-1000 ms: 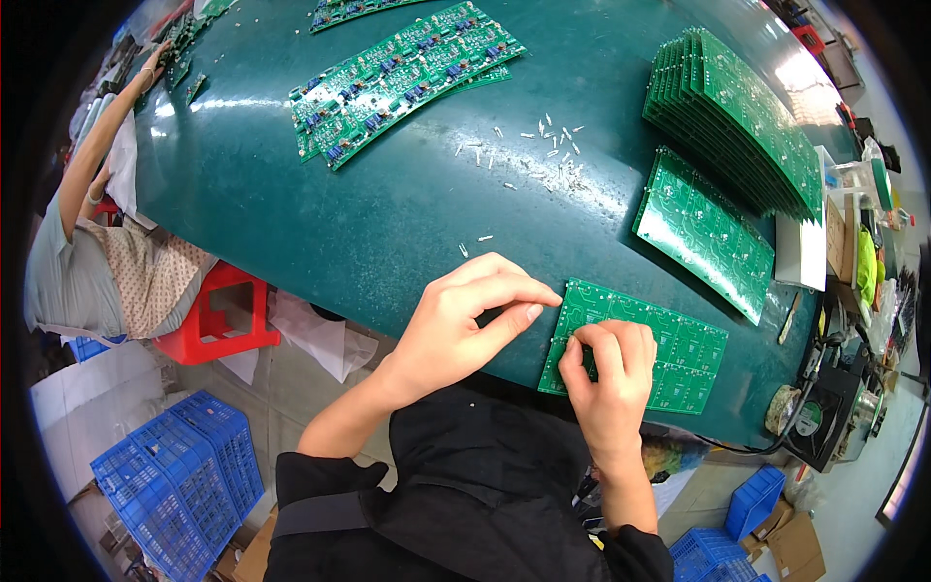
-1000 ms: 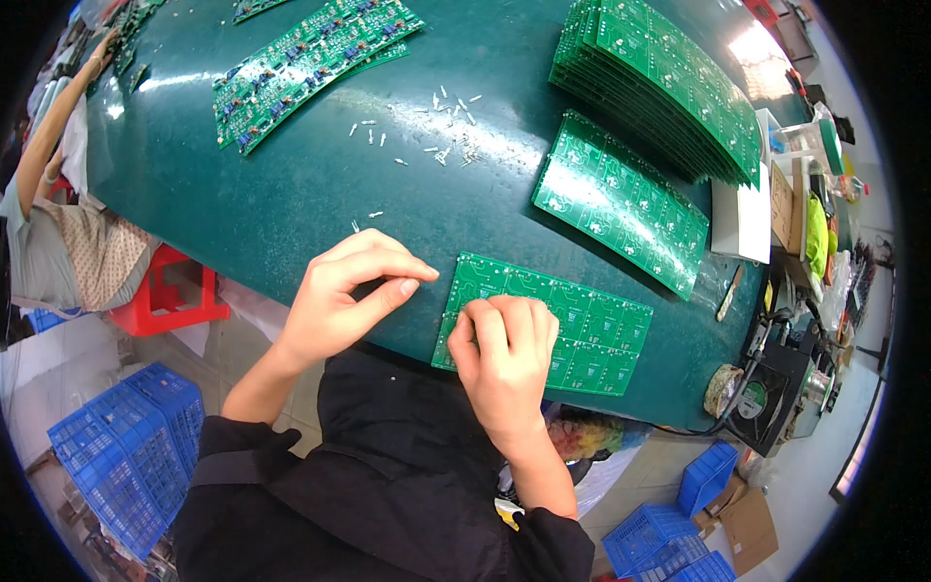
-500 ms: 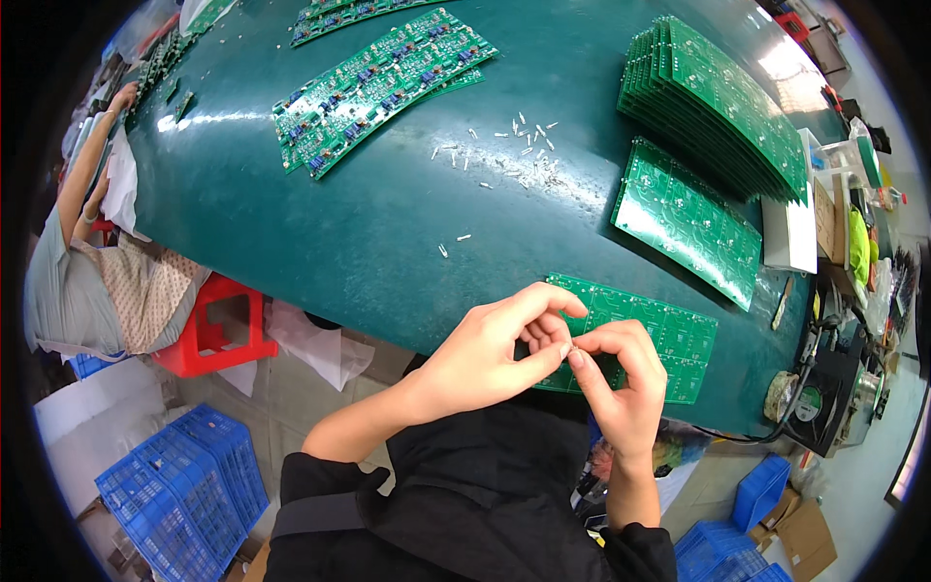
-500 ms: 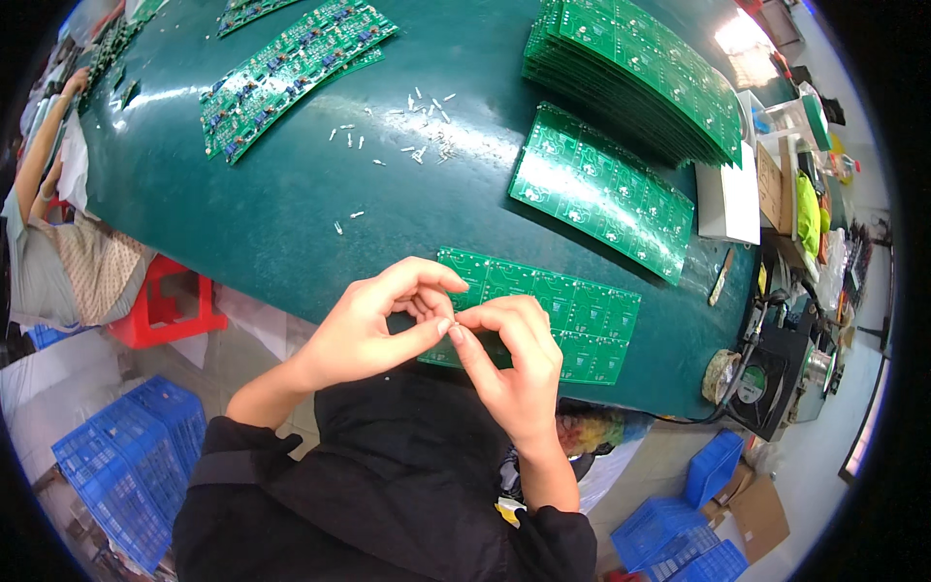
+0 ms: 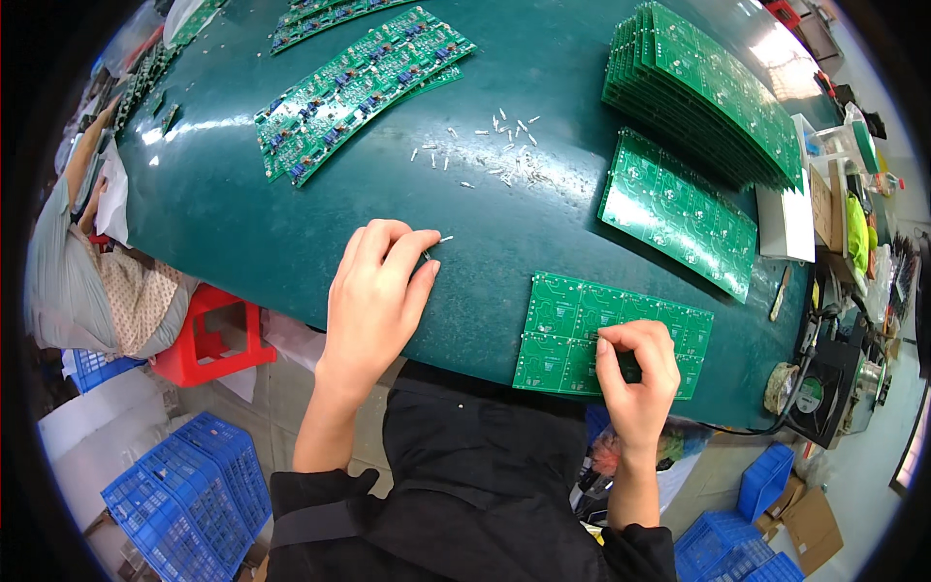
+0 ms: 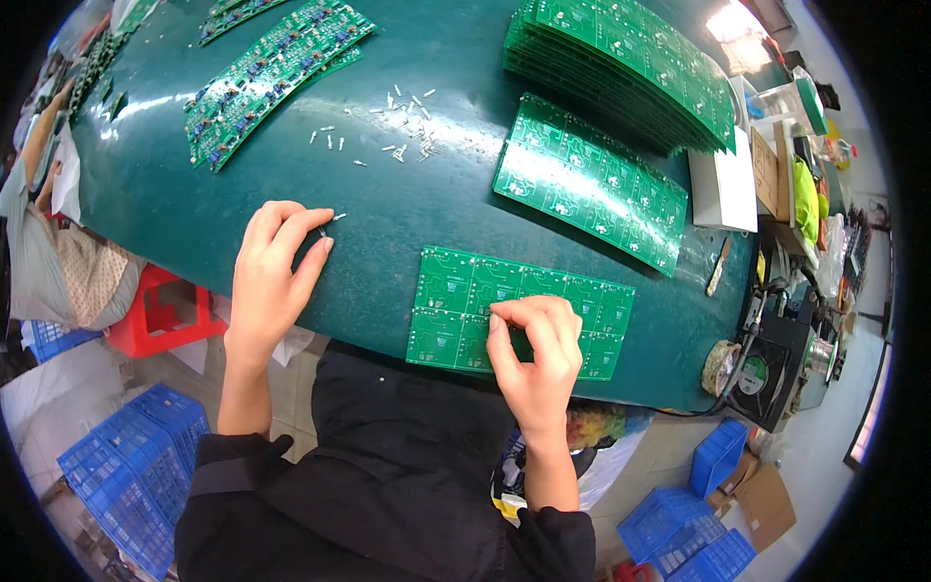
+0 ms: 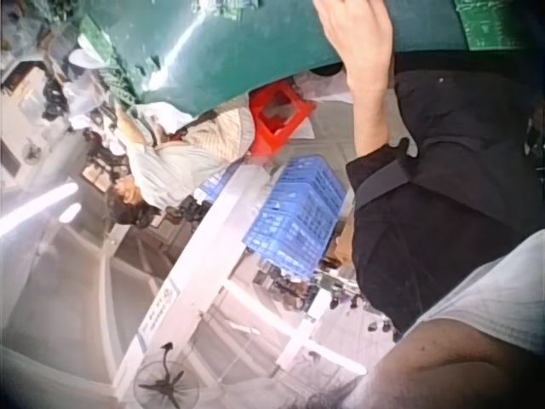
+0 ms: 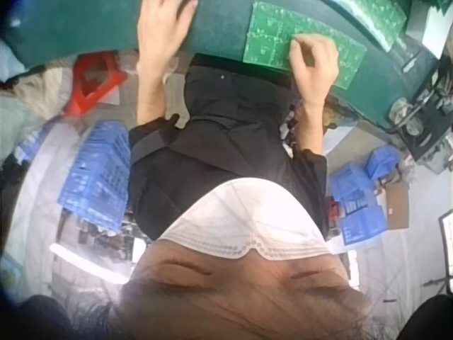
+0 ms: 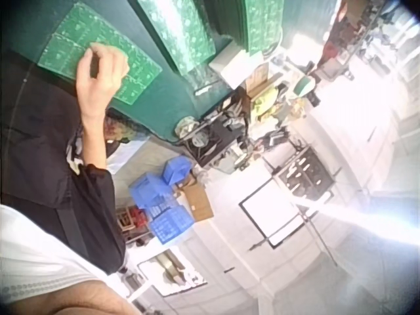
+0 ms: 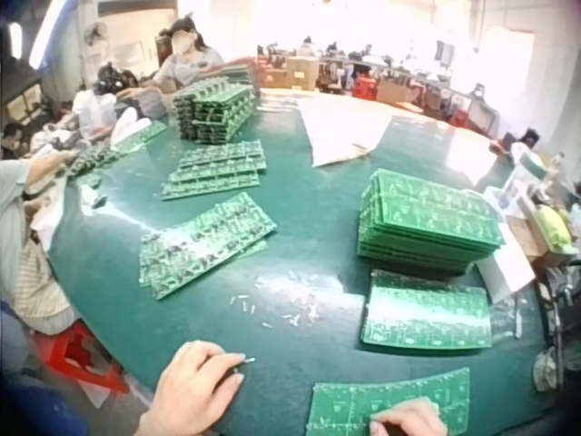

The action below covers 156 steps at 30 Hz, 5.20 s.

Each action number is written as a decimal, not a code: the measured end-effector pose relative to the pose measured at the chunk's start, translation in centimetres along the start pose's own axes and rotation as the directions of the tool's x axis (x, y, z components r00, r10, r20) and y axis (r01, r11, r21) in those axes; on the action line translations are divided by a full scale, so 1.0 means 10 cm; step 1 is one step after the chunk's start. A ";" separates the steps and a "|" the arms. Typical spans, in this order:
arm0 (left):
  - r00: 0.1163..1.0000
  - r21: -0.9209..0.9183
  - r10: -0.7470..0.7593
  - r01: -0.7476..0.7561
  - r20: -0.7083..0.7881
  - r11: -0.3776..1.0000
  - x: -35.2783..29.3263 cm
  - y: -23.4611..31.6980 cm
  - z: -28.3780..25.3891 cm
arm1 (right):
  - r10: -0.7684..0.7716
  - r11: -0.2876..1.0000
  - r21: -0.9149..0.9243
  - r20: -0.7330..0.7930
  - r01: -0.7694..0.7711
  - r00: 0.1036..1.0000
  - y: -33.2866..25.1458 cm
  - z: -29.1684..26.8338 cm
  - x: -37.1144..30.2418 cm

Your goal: The person assembles circuit boards by picking small electronic components from the table and inserting them into green printed circuit boards by hand, then stacks the boards.

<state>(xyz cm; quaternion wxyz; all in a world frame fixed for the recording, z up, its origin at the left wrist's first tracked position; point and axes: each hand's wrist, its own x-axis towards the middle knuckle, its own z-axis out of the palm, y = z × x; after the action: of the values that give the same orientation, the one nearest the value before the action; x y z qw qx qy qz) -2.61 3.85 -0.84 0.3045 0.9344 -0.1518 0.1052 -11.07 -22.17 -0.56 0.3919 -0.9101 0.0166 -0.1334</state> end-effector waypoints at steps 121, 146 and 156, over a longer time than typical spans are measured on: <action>0.978 0.247 0.204 -0.209 0.045 0.946 0.75 0.07 0.41 | 0.145 0.989 0.026 -0.121 -0.143 0.982 0.43 -0.59 -0.11; 0.976 -0.445 -0.065 0.153 0.207 0.882 0.48 0.43 0.23 | -0.146 0.950 -0.289 -0.074 0.119 0.987 0.42 -0.52 -0.09; 0.817 -0.728 0.106 0.436 0.566 0.529 0.15 0.90 0.30 | -0.107 0.927 -0.362 -0.006 0.097 0.994 0.23 -0.67 -0.07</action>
<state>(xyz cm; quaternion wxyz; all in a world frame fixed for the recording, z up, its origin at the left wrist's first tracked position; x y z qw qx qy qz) -4.05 -5.21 2.11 0.6627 0.6729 -0.1691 -0.2820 -13.30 -28.42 1.97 0.2104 -0.9644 -0.0013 -0.1601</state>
